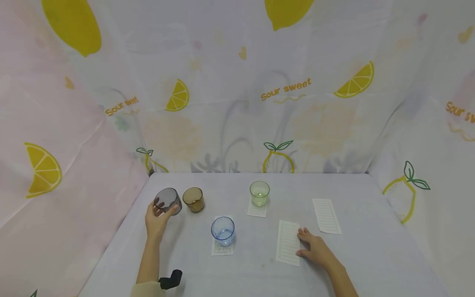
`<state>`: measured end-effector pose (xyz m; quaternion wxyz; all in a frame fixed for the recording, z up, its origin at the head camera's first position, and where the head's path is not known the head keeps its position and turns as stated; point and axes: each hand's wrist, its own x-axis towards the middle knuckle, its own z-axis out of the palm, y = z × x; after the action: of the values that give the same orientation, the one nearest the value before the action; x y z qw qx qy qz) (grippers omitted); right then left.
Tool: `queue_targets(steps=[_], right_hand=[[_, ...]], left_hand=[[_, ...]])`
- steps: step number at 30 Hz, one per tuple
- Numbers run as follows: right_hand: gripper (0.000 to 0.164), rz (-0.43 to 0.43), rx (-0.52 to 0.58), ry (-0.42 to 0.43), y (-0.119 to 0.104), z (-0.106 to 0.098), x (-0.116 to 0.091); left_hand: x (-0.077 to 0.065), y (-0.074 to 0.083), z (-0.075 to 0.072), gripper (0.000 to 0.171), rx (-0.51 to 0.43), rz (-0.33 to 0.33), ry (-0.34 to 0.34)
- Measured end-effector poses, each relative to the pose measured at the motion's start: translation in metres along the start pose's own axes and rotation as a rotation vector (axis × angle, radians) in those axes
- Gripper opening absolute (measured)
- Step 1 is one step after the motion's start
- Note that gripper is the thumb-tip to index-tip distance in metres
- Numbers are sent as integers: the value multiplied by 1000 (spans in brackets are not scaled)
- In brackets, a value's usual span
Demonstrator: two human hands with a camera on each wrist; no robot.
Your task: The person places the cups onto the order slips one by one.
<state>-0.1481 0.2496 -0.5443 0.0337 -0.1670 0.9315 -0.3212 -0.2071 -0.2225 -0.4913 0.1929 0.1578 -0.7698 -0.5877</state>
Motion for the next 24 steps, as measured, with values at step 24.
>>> queue_targets(steps=[24], right_hand=[[62,8,-8,9,0,1,0]], left_hand=[[-22,62,6,79,-131,110,-253]])
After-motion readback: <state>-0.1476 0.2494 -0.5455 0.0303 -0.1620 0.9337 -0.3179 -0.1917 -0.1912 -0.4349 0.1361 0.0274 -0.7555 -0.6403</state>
